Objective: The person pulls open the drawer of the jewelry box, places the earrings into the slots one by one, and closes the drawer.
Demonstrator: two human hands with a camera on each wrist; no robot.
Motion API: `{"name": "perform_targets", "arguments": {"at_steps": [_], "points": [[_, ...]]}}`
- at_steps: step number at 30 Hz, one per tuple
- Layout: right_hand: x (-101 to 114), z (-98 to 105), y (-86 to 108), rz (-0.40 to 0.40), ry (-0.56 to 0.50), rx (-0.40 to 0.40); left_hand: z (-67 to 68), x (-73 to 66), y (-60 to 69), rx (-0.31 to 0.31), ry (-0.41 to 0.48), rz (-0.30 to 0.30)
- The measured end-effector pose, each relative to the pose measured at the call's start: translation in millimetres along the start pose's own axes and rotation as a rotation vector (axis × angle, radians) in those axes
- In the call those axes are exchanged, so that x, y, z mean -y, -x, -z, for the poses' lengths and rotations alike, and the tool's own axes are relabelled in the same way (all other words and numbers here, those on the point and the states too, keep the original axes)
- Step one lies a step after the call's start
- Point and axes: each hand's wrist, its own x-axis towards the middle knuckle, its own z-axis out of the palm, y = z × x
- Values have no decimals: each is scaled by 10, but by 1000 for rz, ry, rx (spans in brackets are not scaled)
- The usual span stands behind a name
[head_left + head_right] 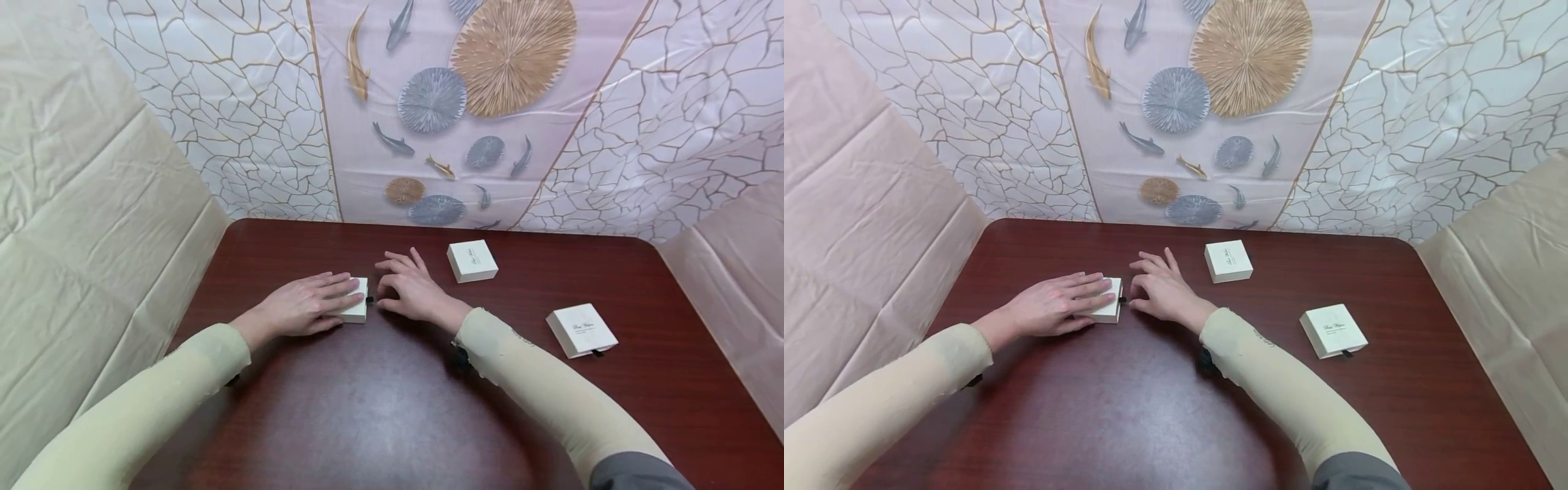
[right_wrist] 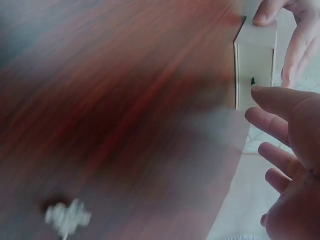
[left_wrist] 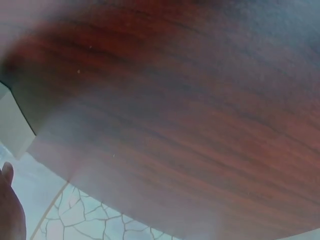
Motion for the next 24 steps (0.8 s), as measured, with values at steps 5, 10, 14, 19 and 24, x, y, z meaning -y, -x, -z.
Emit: {"name": "perform_targets", "arguments": {"at_steps": [5,10,14,19,24], "points": [[-73,128,129,1,13,-19,112,-12,-17,4,-18,11],[-149,275,261,-6,34,-30,199,-44,-52,10,-43,19],[-226,390,375,-23,31,-28,254,-92,-91,18,-54,30],[-371,510,524,-40,22,-20,309,-164,-142,31,-58,55],[-526,625,680,-57,60,-29,372,-213,-174,48,-65,76]]}}
